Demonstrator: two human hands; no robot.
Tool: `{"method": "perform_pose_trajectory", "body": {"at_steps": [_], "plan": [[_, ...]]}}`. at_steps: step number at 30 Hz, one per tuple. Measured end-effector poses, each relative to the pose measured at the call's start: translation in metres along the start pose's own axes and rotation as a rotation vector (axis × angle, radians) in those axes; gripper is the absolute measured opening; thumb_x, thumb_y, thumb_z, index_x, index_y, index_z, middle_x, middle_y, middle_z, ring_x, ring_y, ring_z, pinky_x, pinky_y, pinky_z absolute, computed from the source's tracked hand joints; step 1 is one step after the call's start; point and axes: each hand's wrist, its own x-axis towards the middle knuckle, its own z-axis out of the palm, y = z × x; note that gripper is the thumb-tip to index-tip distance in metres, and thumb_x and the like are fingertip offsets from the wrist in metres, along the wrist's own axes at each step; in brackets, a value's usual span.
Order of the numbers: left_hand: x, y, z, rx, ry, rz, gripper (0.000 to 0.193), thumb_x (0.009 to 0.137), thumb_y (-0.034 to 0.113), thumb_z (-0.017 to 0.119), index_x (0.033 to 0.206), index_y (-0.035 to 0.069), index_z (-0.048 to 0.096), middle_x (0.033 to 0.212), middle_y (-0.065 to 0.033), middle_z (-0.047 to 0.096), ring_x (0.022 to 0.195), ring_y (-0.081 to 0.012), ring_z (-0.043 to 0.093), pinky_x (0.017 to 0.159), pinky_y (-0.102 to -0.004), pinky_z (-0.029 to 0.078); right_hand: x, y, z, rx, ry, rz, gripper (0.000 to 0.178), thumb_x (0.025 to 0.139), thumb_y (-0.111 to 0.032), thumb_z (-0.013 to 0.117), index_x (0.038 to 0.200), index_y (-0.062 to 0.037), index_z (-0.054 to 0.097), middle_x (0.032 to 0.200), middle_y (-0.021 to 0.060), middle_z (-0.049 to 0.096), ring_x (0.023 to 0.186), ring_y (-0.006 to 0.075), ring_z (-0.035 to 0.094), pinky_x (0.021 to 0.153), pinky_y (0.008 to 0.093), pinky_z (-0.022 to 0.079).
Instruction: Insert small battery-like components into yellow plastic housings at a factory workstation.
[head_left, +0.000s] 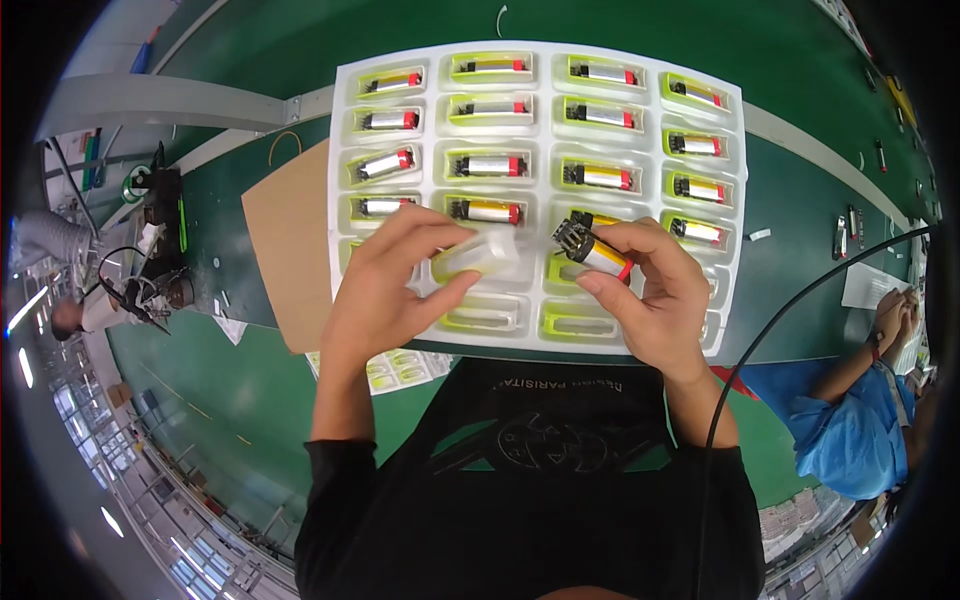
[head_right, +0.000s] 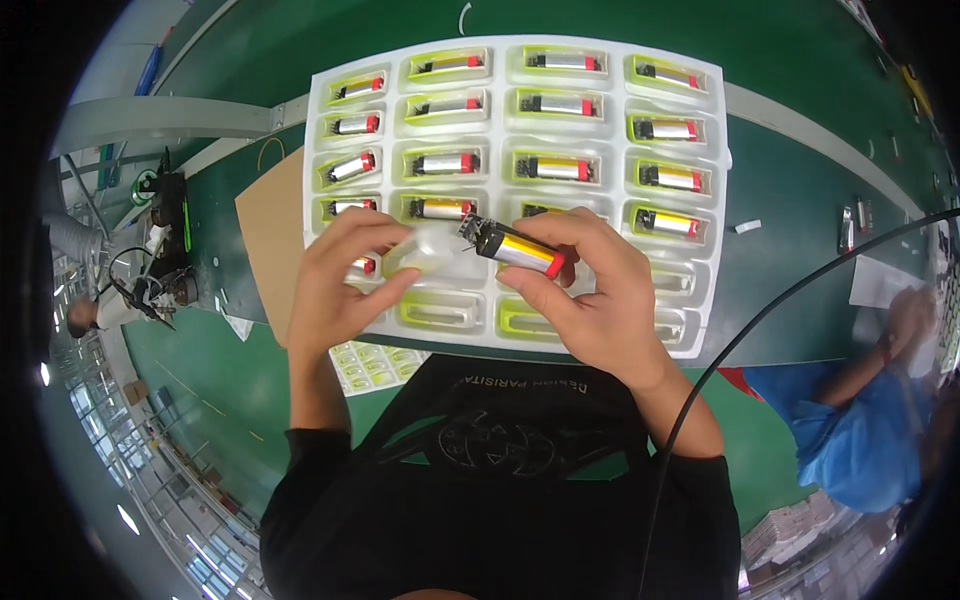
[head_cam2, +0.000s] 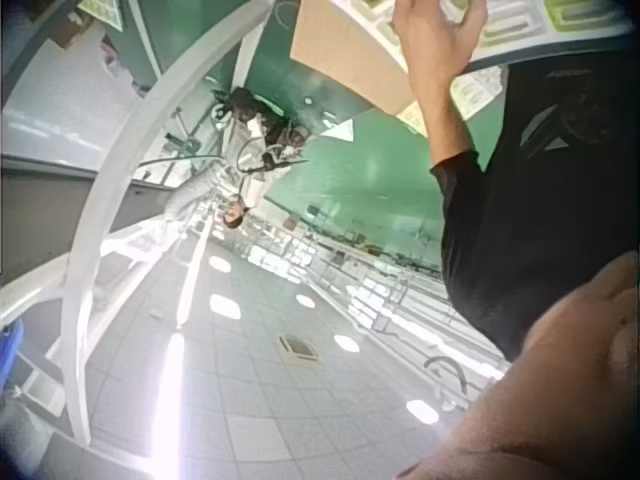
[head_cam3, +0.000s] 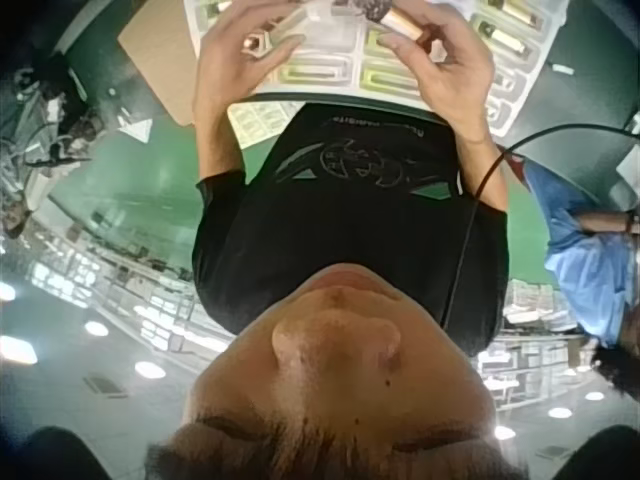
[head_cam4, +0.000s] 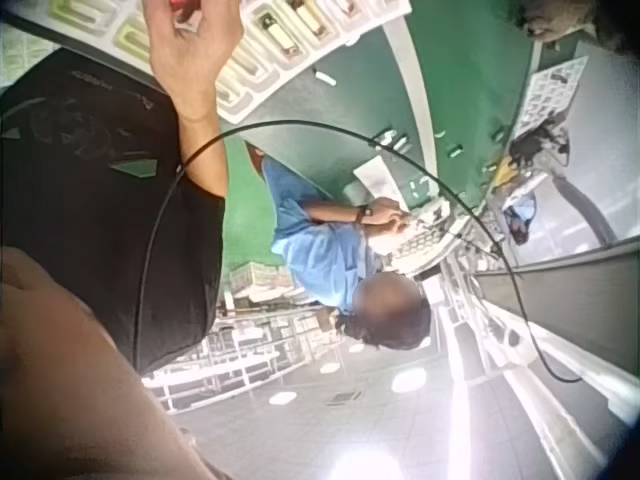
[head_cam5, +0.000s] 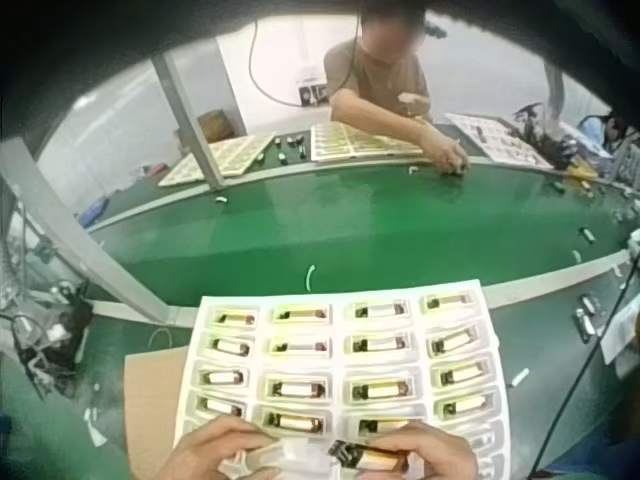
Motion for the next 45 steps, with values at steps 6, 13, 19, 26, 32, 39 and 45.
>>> {"method": "perform_pose_trajectory", "body": {"at_steps": [6,13,19,26,32,39,45], "plan": [[0.003,0.0,0.025,-0.775,0.326,-0.11,0.037,0.091,0.004,0.06,0.127,-0.004,0.057,0.143,-0.0185,0.042,0.105,-0.0256,0.064,0.079,-0.0331,0.058,0.017,-0.008,0.008,0.039,-0.127,-0.031,0.041,0.078,-0.009,0.08,0.115,-0.001,0.064,0.084,0.0072,0.064,0.068,0.0133,0.055,0.064,0.0257,0.045],[0.024,0.019,0.05,-1.074,0.219,0.04,0.062,0.067,-0.001,0.084,0.122,-0.007,0.057,0.139,-0.0198,0.047,0.12,-0.0265,0.056,0.101,-0.0367,0.047,0.015,-0.012,0.008,0.295,-0.095,0.168,0.031,0.085,-0.009,0.074,0.112,0.0023,0.064,0.083,0.0043,0.064,0.07,0.009,0.053,0.065,0.0231,0.044],[0.04,0.037,0.053,-1.109,0.363,-0.343,0.038,0.095,0.034,0.039,0.096,0.0,0.057,0.081,-0.0139,0.065,0.09,-0.0229,0.066,0.079,-0.032,0.053,0.017,-0.02,-0.008,0.281,-0.052,0.13,0.028,0.086,-0.008,0.072,0.111,0.0035,0.064,0.083,0.0051,0.063,0.069,0.0096,0.052,0.064,0.0232,0.043],[0.052,0.036,0.059,-1.897,0.041,-0.149,0.04,0.089,0.038,0.031,0.079,0.004,0.047,0.092,-0.0182,0.058,0.05,-0.0272,0.056,0.052,-0.0329,0.05,0.025,-0.009,-0.023,0.058,0.0,-0.108,0.027,0.084,-0.006,0.071,0.109,0.0026,0.065,0.083,0.0094,0.065,0.067,0.0134,0.056,0.06,0.0248,0.043],[0.054,0.058,0.054,-0.96,0.184,-0.136,0.036,0.076,0.0,0.07,0.112,-0.006,0.065,0.107,-0.016,0.061,0.06,-0.0128,0.061,0.05,-0.023,0.046,0.025,-0.015,-0.036,0.052,-0.092,-0.059,0.03,0.085,-0.005,0.067,0.113,0.0057,0.064,0.089,0.0111,0.063,0.075,0.0147,0.055,0.069,0.0263,0.042],[0.054,0.061,0.06,-0.873,0.304,-0.092,0.02,0.08,-0.003,0.071,0.099,-0.006,0.067,0.09,-0.0133,0.065,0.055,-0.0132,0.06,0.051,-0.0222,0.046,0.026,-0.013,-0.035,0.047,-0.094,-0.088,0.03,0.084,-0.005,0.07,0.112,0.0031,0.066,0.087,0.0103,0.063,0.072,0.0157,0.056,0.065,0.0273,0.043],[0.05,0.055,0.067,-0.746,0.367,-0.059,0.012,0.082,-0.002,0.067,0.094,-0.006,0.065,0.086,-0.0136,0.064,0.056,-0.0149,0.06,0.051,-0.0248,0.048,0.021,-0.01,-0.031,-0.03,-0.067,-0.196,0.034,0.083,-0.009,0.074,0.115,-0.0027,0.065,0.083,0.0085,0.061,0.064,0.0178,0.058,0.055,0.0272,0.045]]}}
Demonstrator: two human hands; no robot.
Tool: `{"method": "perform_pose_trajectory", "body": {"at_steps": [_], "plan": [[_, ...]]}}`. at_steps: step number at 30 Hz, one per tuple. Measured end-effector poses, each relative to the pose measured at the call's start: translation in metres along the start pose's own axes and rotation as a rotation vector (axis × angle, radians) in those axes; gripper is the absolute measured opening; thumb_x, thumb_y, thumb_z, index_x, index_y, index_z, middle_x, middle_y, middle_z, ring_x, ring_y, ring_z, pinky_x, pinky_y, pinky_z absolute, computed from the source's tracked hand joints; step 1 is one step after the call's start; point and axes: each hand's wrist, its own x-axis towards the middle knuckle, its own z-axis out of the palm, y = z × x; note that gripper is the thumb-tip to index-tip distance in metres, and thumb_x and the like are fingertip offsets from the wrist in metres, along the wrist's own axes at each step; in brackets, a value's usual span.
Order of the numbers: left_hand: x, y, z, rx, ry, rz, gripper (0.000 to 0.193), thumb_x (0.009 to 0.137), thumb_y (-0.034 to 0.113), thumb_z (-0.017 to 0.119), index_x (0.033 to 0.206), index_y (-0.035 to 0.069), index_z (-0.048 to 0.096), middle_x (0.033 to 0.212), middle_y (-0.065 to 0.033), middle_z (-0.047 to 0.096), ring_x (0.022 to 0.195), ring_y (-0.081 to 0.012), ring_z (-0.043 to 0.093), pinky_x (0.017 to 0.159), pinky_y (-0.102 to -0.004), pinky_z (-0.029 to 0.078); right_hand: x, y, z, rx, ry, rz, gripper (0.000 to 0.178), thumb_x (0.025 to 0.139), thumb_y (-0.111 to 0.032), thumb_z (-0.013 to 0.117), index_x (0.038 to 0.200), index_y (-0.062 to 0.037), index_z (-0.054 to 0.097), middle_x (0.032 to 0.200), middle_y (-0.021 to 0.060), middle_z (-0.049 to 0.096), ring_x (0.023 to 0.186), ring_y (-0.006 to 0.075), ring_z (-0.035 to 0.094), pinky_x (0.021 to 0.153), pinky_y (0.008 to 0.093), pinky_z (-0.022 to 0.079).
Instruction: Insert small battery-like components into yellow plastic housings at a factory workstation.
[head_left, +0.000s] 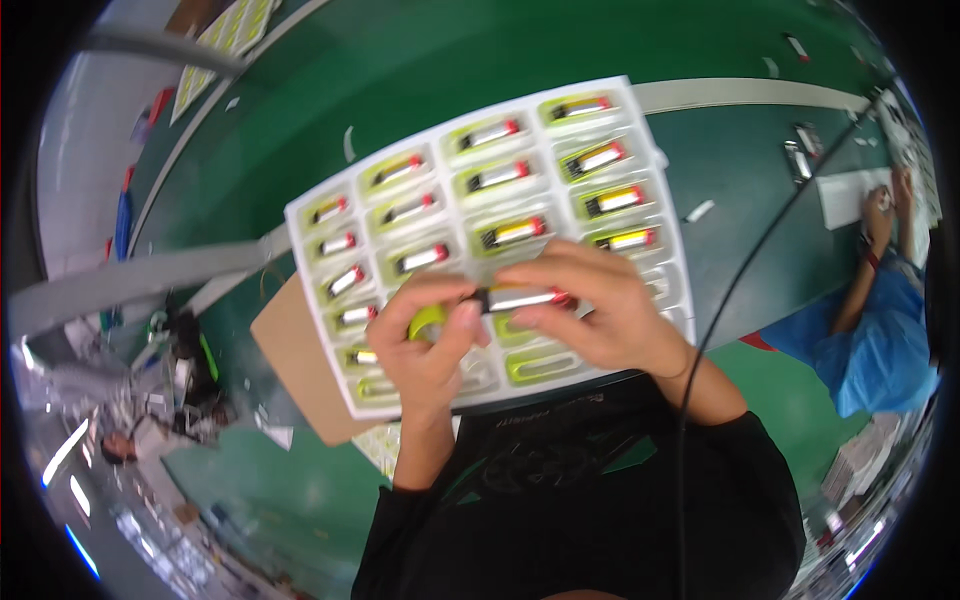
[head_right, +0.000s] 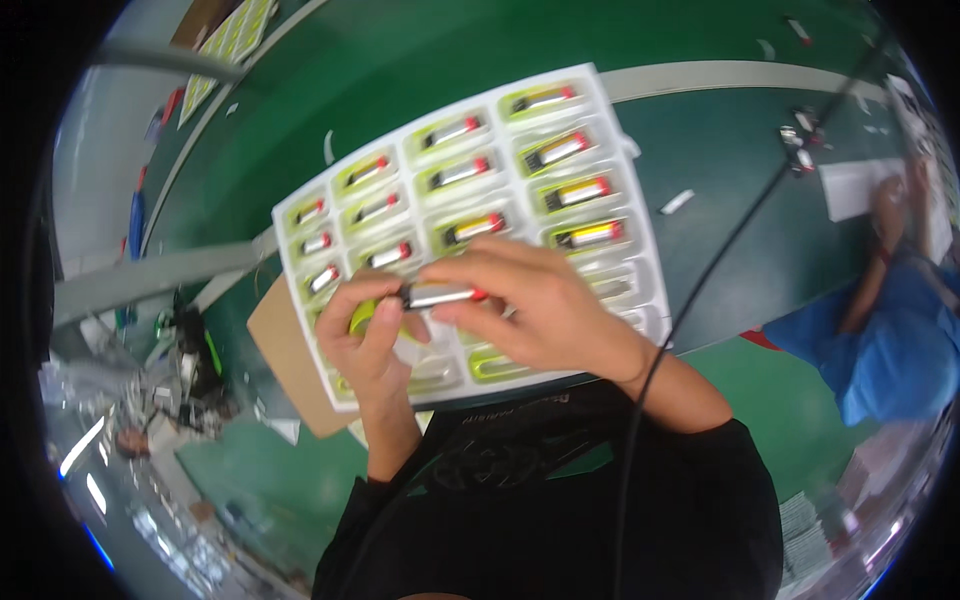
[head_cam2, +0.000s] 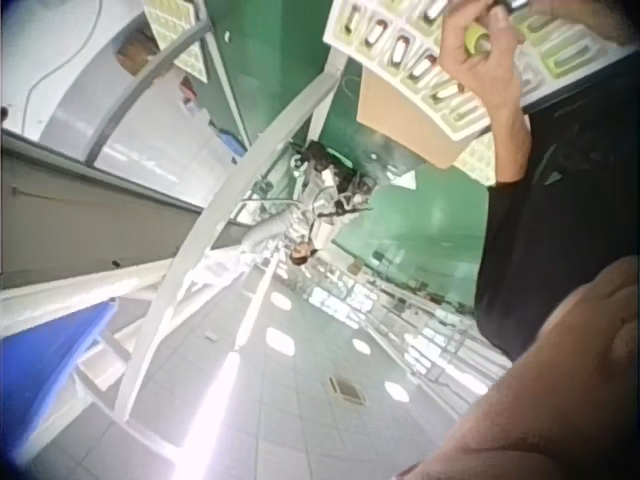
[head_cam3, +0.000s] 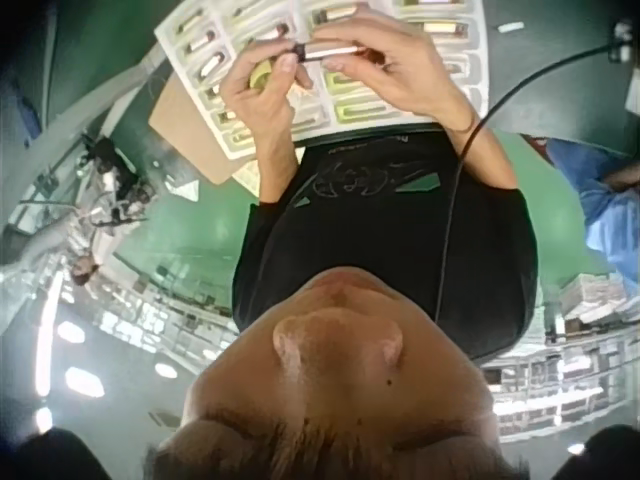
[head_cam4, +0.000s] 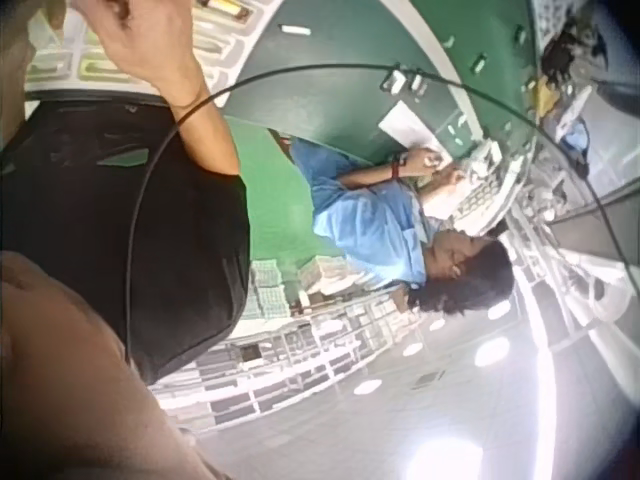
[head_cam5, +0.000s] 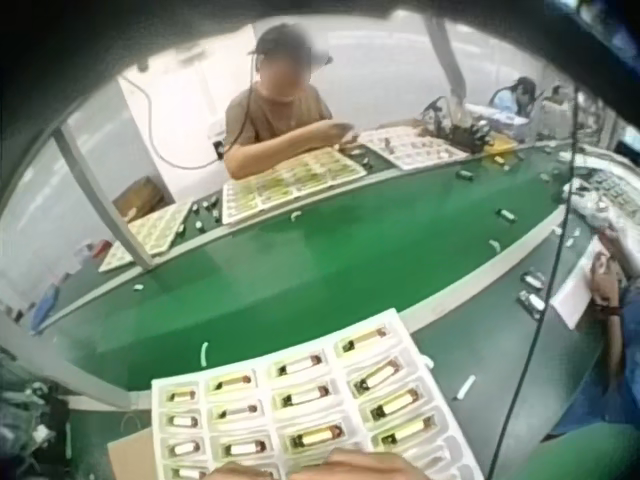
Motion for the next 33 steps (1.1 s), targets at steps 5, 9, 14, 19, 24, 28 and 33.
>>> {"method": "perform_pose_trajectory", "body": {"at_steps": [5,9,14,19,24,28,33], "plan": [[-0.004,-0.006,0.0,0.073,0.13,0.133,0.013,0.086,0.003,0.064,0.094,-0.007,0.065,0.088,-0.0164,0.063,0.058,-0.0193,0.061,0.048,-0.0287,0.051,-0.006,-0.02,-0.015,0.276,-0.072,0.208,0.043,0.086,-0.006,0.072,0.127,-0.003,0.061,0.098,0.0069,0.067,0.071,0.0102,0.06,0.064,0.0255,0.049],[-0.001,-0.01,0.004,0.043,0.143,0.138,0.013,0.085,0.003,0.064,0.093,-0.007,0.065,0.089,-0.0166,0.062,0.057,-0.0196,0.061,0.046,-0.0286,0.052,-0.007,-0.013,-0.017,0.48,-0.1,0.297,0.041,0.093,-0.004,0.063,0.133,-0.0013,0.057,0.094,0.0053,0.066,0.073,0.0099,0.059,0.068,0.0253,0.049],[0.0,-0.012,0.004,-0.012,0.084,0.176,0.013,0.085,0.003,0.065,0.094,-0.006,0.065,0.089,-0.0164,0.062,0.058,-0.0199,0.062,0.047,-0.0284,0.053,-0.013,-0.007,-0.016,0.743,-0.1,0.371,0.037,0.096,-0.007,0.059,0.134,-0.0048,0.058,0.088,0.0023,0.064,0.07,0.0067,0.057,0.067,0.0232,0.048],[-0.001,-0.017,0.004,-0.079,0.063,0.223,0.015,0.086,0.006,0.067,0.095,-0.006,0.065,0.092,-0.0177,0.064,0.061,-0.0196,0.063,0.048,-0.0276,0.053,-0.005,-0.014,-0.025,0.745,-0.137,0.425,0.034,0.095,-0.004,0.06,0.13,-0.0013,0.06,0.084,0.0036,0.065,0.07,0.0081,0.059,0.066,0.0241,0.051],[0.005,-0.022,-0.003,0.05,0.014,0.348,0.019,0.089,0.011,0.065,0.096,-0.006,0.063,0.09,-0.0178,0.062,0.053,-0.0194,0.061,0.049,-0.0279,0.051,0.004,-0.017,-0.031,0.609,-0.196,0.416,0.031,0.094,-0.002,0.06,0.125,-0.0001,0.063,0.078,0.0051,0.067,0.069,0.0089,0.062,0.063,0.0238,0.052],[0.006,-0.019,-0.003,0.027,-0.009,0.385,0.018,0.09,0.01,0.065,0.098,-0.006,0.063,0.091,-0.0174,0.062,0.055,-0.019,0.061,0.049,-0.0272,0.051,0.005,-0.011,-0.029,0.558,-0.203,0.406,0.028,0.093,0.0,0.061,0.121,0.0008,0.066,0.08,0.0085,0.068,0.067,0.0117,0.063,0.059,0.0247,0.051],[0.008,-0.021,-0.006,0.119,0.02,0.417,0.015,0.09,0.007,0.064,0.098,-0.006,0.063,0.095,-0.0174,0.062,0.063,-0.0164,0.062,0.054,-0.0255,0.051,0.009,-0.013,-0.025,0.647,-0.193,0.431,0.03,0.092,-0.001,0.063,0.121,0.0015,0.065,0.086,0.0108,0.07,0.072,0.0117,0.063,0.063,0.0246,0.05]]}}
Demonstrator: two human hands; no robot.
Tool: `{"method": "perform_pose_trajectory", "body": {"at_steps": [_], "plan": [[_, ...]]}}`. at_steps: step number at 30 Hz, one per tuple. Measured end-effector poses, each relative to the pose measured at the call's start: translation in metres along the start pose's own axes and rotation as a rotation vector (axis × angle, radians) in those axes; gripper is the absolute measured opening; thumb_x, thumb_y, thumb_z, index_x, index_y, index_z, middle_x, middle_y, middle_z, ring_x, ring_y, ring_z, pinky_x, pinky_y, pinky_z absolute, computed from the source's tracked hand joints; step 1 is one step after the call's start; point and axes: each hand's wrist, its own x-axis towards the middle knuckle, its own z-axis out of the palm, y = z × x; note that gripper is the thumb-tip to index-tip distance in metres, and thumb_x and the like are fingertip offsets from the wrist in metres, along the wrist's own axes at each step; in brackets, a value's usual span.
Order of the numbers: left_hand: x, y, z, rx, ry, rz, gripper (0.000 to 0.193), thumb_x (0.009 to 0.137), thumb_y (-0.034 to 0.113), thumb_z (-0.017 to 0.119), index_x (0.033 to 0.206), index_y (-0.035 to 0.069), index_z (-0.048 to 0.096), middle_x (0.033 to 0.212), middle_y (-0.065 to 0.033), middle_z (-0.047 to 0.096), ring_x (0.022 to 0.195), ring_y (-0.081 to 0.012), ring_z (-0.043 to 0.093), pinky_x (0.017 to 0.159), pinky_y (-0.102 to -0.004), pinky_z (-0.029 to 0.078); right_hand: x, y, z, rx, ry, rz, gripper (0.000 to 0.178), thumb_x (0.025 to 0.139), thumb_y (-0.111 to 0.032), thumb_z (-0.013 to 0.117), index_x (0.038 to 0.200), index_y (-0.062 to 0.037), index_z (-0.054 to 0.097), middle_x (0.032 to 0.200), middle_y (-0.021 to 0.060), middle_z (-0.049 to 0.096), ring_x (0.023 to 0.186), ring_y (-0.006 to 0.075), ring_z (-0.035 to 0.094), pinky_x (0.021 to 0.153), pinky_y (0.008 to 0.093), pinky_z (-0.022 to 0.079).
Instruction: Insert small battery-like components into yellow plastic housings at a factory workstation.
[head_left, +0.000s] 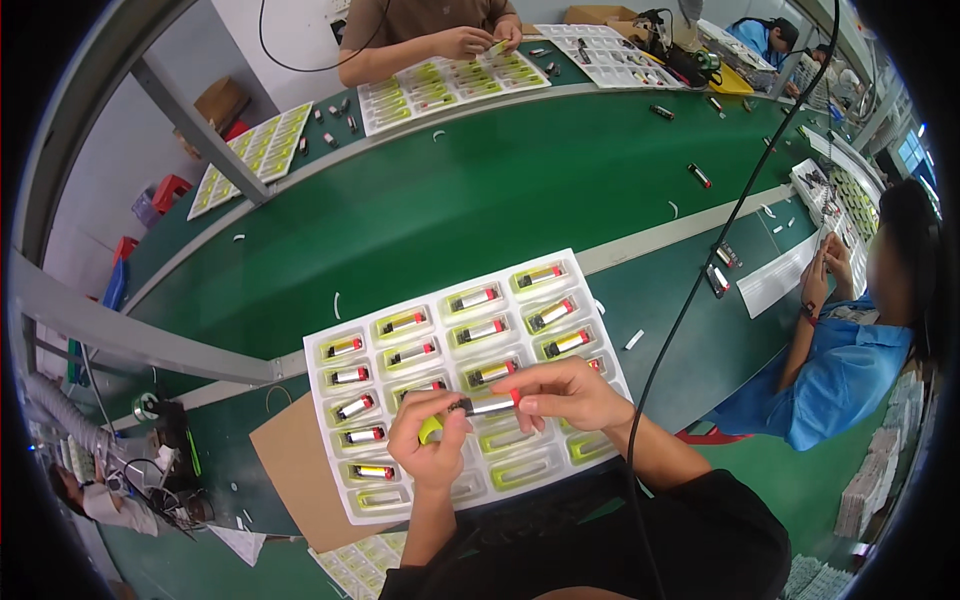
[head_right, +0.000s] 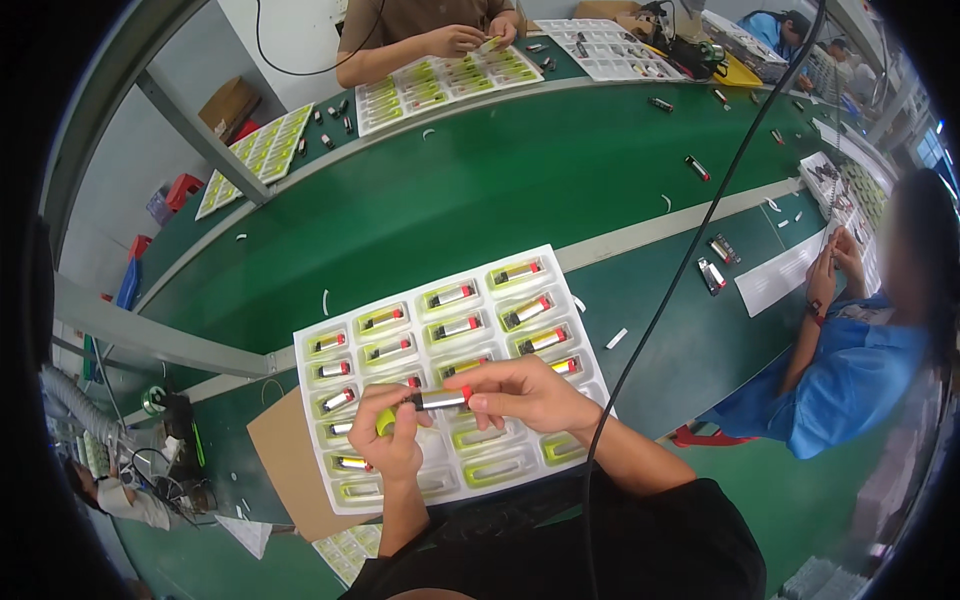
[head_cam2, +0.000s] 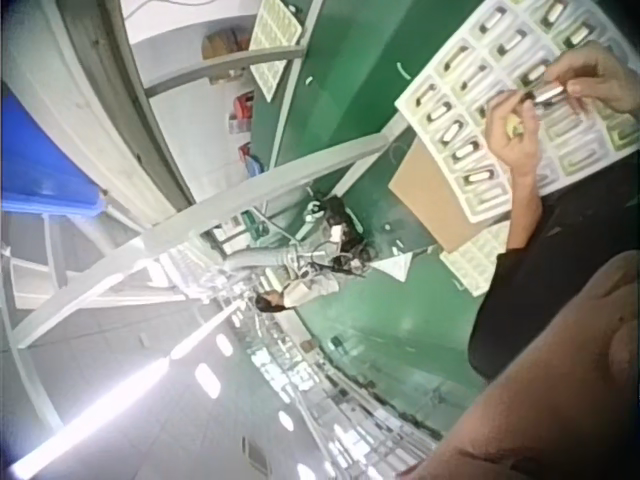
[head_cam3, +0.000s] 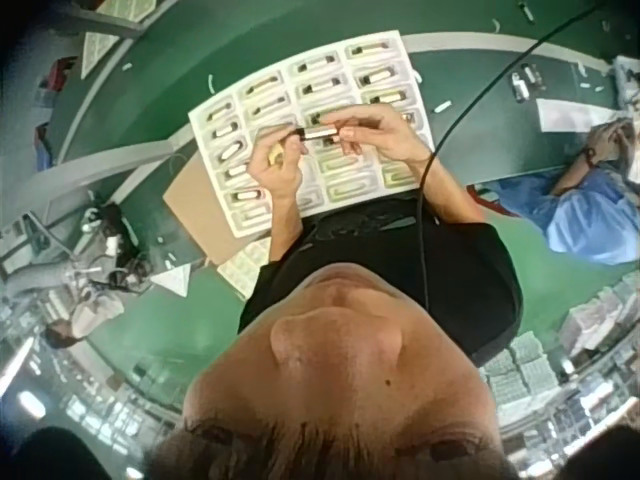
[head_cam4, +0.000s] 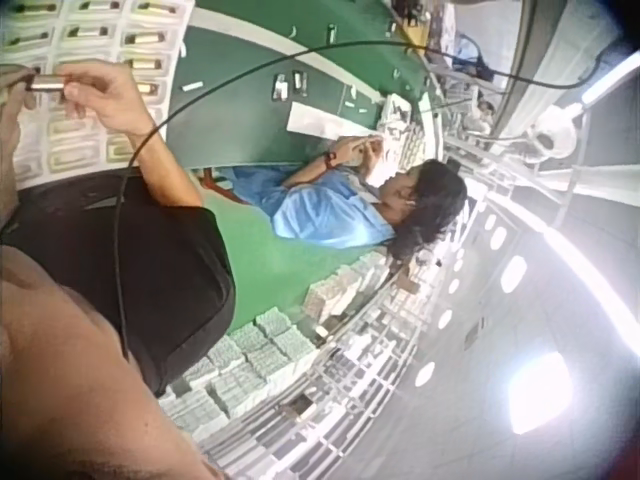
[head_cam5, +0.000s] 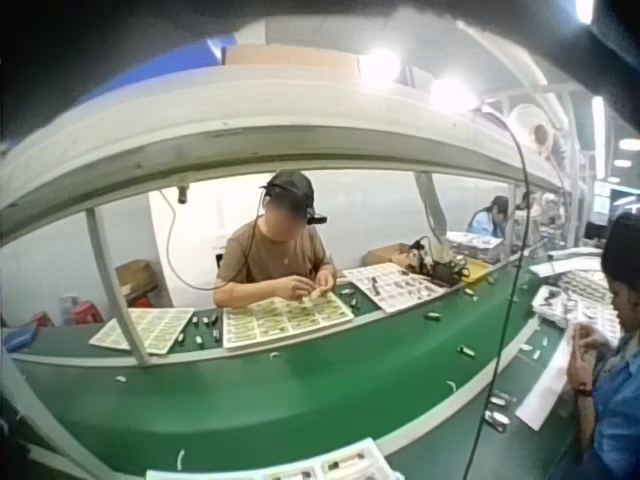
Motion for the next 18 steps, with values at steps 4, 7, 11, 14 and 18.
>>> {"method": "perform_pose_trajectory", "body": {"at_steps": [4,7,11,14,18], "plan": [[0.005,0.001,0.002,0.021,-0.089,-0.05,0.025,0.091,0.014,0.061,0.109,-0.004,0.059,0.095,-0.0114,0.055,0.07,-0.0169,0.061,0.066,-0.0298,0.052,0.004,0.006,0.005,-0.601,0.145,-0.177,0.034,0.09,-0.01,0.069,0.123,-0.0004,0.064,0.082,0.0025,0.067,0.07,0.0079,0.06,0.062,0.0243,0.048],[0.014,0.007,0.004,-0.531,-0.131,-0.301,0.05,0.09,0.022,0.058,0.132,-0.001,0.044,0.094,-0.0043,0.044,0.083,-0.0207,0.058,0.083,-0.038,0.051,0.004,-0.002,0.003,-0.428,0.28,-0.163,0.033,0.089,-0.008,0.07,0.12,0.0012,0.063,0.091,0.0042,0.067,0.073,0.008,0.061,0.063,0.0234,0.05],[0.011,0.012,0.0,-0.505,0.002,-0.343,0.061,0.084,0.008,0.066,0.138,-0.004,0.039,0.111,-0.0119,0.056,0.094,-0.026,0.063,0.09,-0.0414,0.052,0.005,-0.017,0.008,-0.365,0.34,-0.233,0.03,0.088,-0.006,0.07,0.116,0.0023,0.061,0.1,0.0071,0.068,0.073,0.0089,0.062,0.065,0.024,0.051],[0.019,0.017,-0.01,-0.462,-0.098,-0.334,0.055,0.082,-0.011,0.064,0.133,-0.004,0.046,0.117,-0.0139,0.056,0.114,-0.0316,0.061,0.097,-0.0411,0.051,0.003,-0.023,0.008,-0.644,0.316,-0.335,0.028,0.085,-0.004,0.072,0.112,0.0011,0.062,0.105,0.0114,0.068,0.071,0.0127,0.063,0.064,0.0253,0.051],[0.016,0.009,-0.016,-0.495,-0.093,-0.152,0.058,0.071,-0.019,0.073,0.124,-0.008,0.054,0.118,-0.025,0.062,0.111,-0.0326,0.063,0.093,-0.0395,0.056,0.007,-0.044,0.028,-0.972,0.249,-0.56,0.029,0.076,0.0,0.078,0.104,0.0005,0.068,0.102,0.0093,0.063,0.073,0.0145,0.059,0.06,0.0262,0.048]]}}
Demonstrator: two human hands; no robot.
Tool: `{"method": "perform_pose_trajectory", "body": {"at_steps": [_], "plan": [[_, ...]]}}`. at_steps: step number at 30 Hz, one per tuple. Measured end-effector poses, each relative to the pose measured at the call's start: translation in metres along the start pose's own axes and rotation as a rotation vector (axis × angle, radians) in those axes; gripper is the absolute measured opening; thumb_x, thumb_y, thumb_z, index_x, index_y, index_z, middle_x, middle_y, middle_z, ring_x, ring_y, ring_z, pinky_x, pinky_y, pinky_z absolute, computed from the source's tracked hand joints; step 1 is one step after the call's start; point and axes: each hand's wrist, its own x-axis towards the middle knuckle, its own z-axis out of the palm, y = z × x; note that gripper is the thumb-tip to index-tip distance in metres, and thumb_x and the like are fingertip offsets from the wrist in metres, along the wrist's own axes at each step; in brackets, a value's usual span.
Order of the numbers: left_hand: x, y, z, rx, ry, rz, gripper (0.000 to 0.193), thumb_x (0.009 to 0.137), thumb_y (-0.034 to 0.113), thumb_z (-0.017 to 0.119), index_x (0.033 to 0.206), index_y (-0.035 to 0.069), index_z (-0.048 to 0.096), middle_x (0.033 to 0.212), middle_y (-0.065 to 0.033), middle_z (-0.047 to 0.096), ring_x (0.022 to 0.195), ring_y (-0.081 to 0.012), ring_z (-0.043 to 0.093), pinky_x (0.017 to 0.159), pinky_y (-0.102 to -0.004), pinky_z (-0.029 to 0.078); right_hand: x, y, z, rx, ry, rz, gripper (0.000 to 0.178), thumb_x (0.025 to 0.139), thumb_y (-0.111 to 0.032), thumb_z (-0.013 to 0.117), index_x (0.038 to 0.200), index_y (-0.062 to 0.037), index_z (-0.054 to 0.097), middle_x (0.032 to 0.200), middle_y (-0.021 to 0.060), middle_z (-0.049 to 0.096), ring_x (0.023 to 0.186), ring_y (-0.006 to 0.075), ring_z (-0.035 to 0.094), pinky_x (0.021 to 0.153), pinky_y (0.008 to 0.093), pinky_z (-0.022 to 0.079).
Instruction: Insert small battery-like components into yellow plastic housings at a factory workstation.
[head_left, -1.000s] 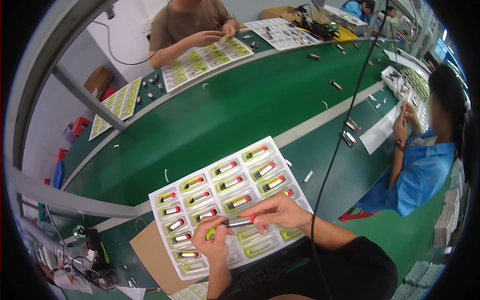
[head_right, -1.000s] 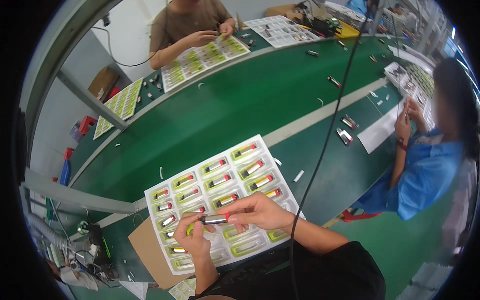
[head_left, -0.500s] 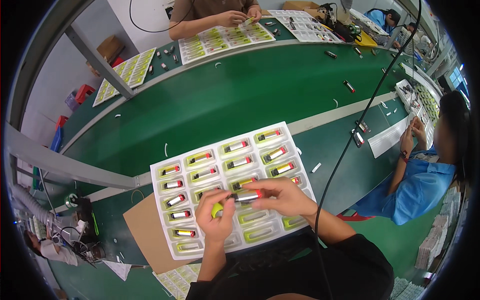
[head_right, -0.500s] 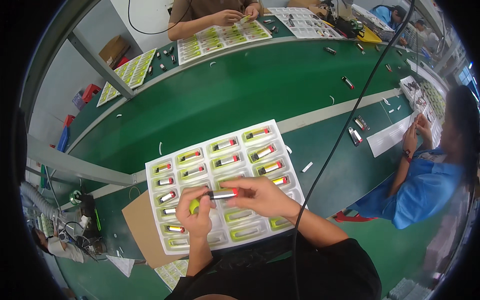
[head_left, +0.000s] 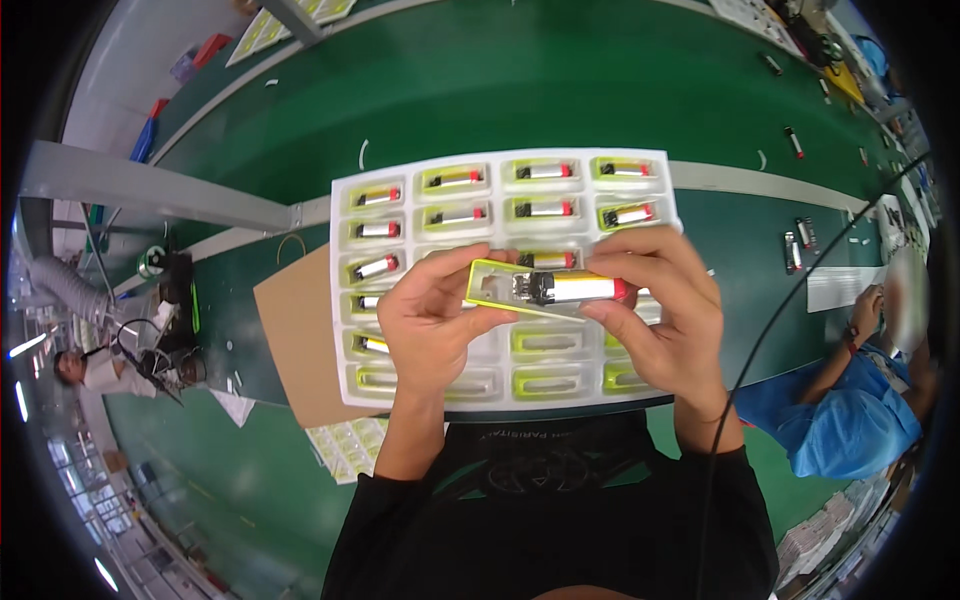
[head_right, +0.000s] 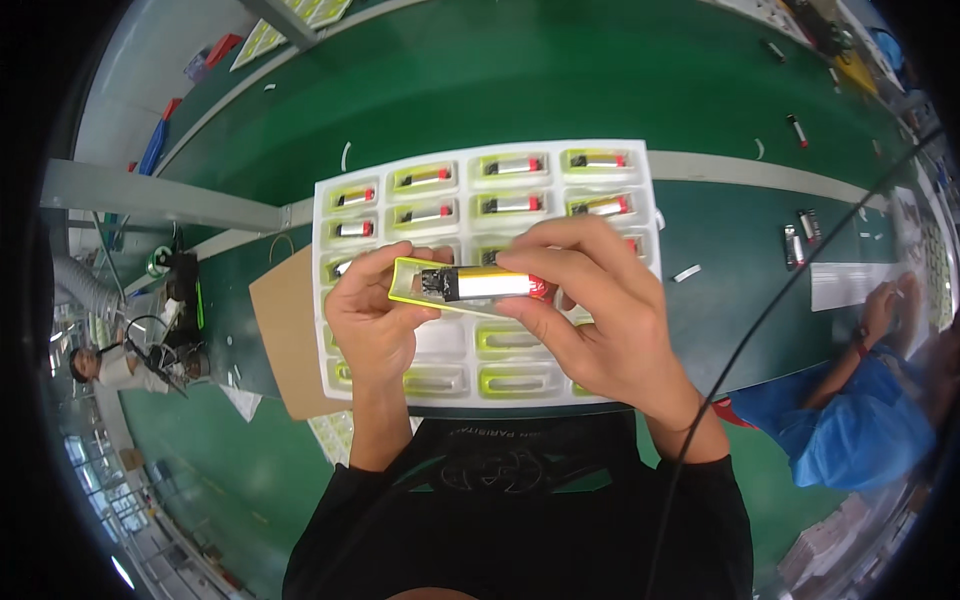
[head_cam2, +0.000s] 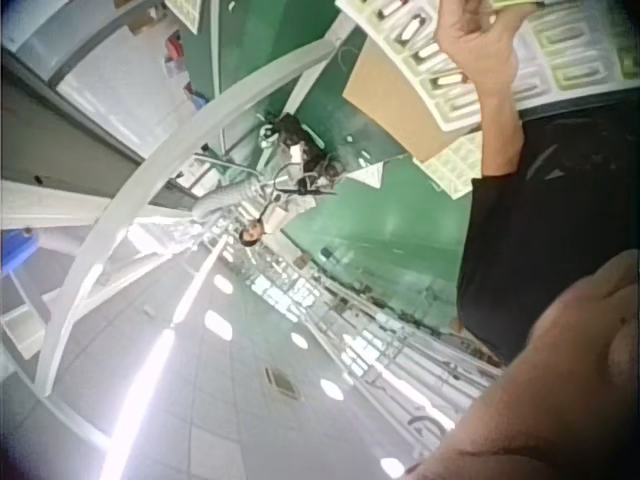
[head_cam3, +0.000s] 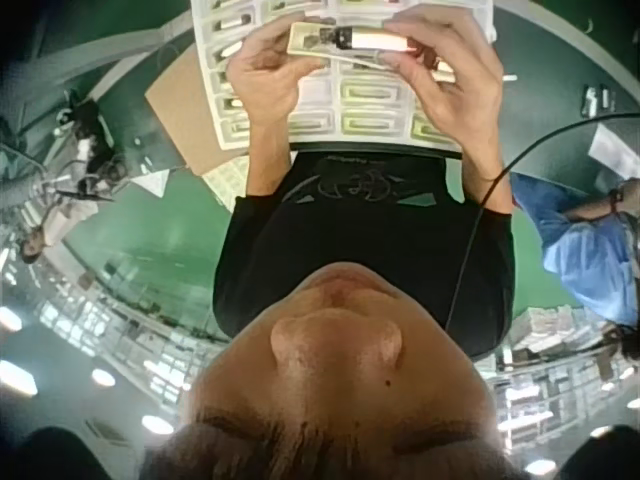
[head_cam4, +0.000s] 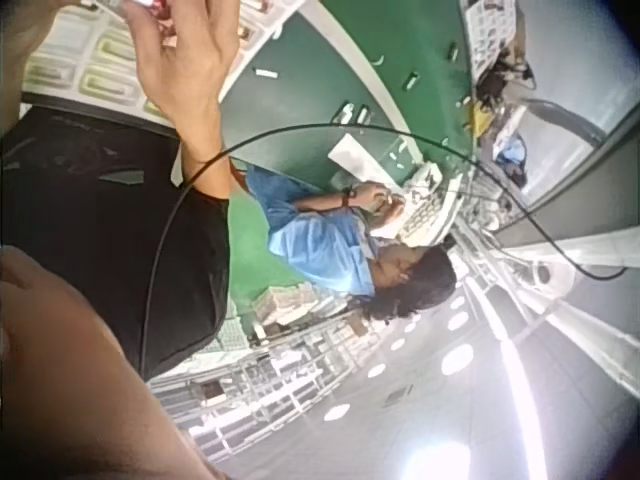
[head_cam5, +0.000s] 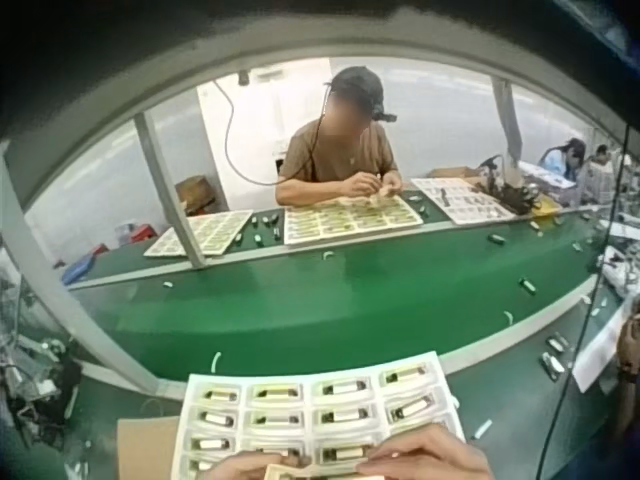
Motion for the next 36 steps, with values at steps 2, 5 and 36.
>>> {"method": "perform_pose_trajectory", "body": {"at_steps": [2,5,36], "plan": [[-0.003,0.004,0.001,0.027,0.027,-0.053,0.053,0.071,-0.019,0.073,0.12,-0.008,0.055,0.118,-0.0262,0.061,0.109,-0.0318,0.064,0.091,-0.0383,0.058,-0.002,0.0,0.003,-0.011,0.016,0.015,0.033,0.071,0.0,0.08,0.103,-0.0005,0.07,0.096,0.0083,0.055,0.072,0.0158,0.057,0.058,0.027,0.046],[-0.005,0.007,0.005,0.079,0.037,-0.069,0.046,0.071,-0.02,0.072,0.113,-0.008,0.056,0.118,-0.0283,0.061,0.108,-0.0304,0.065,0.089,-0.038,0.059,-0.002,0.002,0.003,-0.06,-0.013,-0.022,0.036,0.07,-0.001,0.081,0.104,-0.0029,0.071,0.093,0.0084,0.053,0.07,0.0165,0.056,0.056,0.0273,0.046],[-0.004,-0.001,0.024,0.224,0.021,-0.176,0.042,0.075,-0.017,0.071,0.112,-0.006,0.055,0.121,-0.0238,0.058,0.115,-0.0299,0.06,0.093,-0.0389,0.058,-0.024,0.029,0.035,0.561,0.137,0.708,0.027,0.082,-0.008,0.076,0.106,0.0001,0.066,0.081,0.0,0.059,0.062,0.0026,0.05,0.055,0.0203,0.041]]}}
